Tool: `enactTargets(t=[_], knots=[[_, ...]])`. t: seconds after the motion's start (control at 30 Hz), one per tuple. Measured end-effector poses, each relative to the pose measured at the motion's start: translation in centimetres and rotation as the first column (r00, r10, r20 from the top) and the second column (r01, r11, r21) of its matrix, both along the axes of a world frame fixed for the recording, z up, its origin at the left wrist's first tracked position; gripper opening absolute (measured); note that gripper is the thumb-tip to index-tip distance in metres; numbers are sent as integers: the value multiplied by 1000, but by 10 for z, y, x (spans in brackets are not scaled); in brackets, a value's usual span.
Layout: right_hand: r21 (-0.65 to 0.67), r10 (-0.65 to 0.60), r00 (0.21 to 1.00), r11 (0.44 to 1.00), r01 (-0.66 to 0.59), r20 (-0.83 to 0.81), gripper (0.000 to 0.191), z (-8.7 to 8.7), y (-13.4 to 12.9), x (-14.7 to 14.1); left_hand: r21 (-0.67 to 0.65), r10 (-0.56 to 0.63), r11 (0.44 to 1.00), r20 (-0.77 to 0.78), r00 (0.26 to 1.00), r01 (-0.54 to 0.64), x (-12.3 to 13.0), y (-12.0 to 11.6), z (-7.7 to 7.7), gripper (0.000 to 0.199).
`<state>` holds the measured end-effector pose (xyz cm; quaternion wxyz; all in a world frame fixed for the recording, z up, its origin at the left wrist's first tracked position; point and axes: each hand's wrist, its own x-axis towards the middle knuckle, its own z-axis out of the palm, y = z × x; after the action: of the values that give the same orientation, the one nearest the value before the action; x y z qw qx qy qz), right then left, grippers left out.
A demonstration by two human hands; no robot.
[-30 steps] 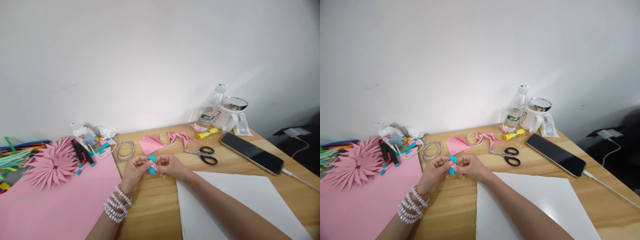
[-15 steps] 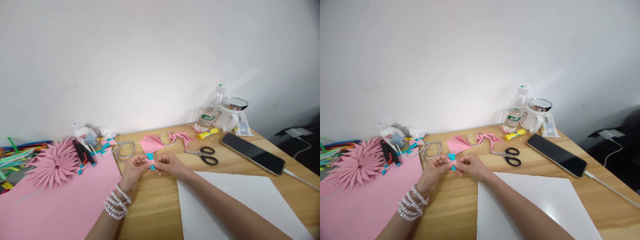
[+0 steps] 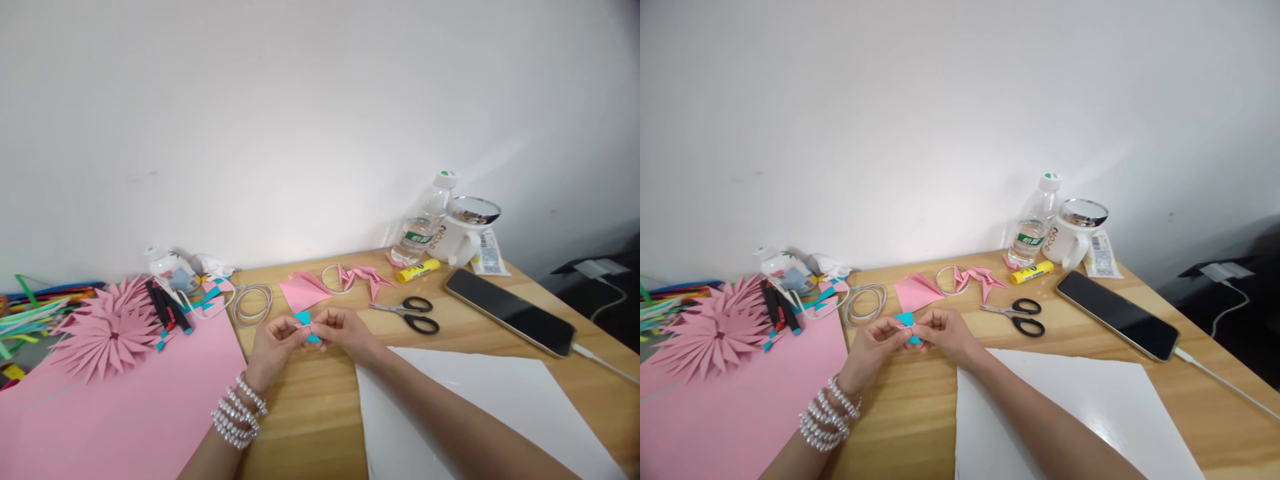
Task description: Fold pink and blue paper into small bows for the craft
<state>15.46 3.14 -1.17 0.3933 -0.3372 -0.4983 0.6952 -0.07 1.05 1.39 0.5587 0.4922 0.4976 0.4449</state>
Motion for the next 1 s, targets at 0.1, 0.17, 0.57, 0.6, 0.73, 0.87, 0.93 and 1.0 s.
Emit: enactTargets(t=[0.1, 0.17, 0.57, 0.6, 0.73, 0.87, 0.93, 1.0], knots=[[-8, -29, 1000, 1000, 29, 9, 32, -4, 1, 0, 19, 30, 999, -21, 999, -29, 3, 0, 1, 21], [-13, -31, 999, 999, 32, 13, 31, -6, 2, 0, 65, 94, 994, -15, 995, -93, 4, 0, 1, 20], [-25, 1, 1000, 1000, -1, 5, 26, -3, 2, 2, 370, 149, 929, -349, 925, -10, -6, 0, -1, 4], [-31, 3, 1000, 1000, -3, -2, 26, -3, 2, 2, 374, 144, 927, -365, 920, 4, -6, 1, -1, 5], [-82, 36, 999, 996, -37, -11, 26, -3, 0, 2, 390, 143, 920, -438, 888, 45, -4, -2, -2, 13], [-108, 52, 998, 993, -54, -19, 24, -1, -1, 3, 329, 108, 944, -396, 912, 31, -2, -4, -7, 13], [-102, 64, 998, 993, -67, -26, 23, 0, -1, 4, 282, 97, 959, -351, 931, 7, 0, -5, -9, 12], [-93, 74, 997, 993, -77, -28, 23, 0, -1, 4, 244, 88, 970, -317, 944, -9, 2, -4, -9, 12]])
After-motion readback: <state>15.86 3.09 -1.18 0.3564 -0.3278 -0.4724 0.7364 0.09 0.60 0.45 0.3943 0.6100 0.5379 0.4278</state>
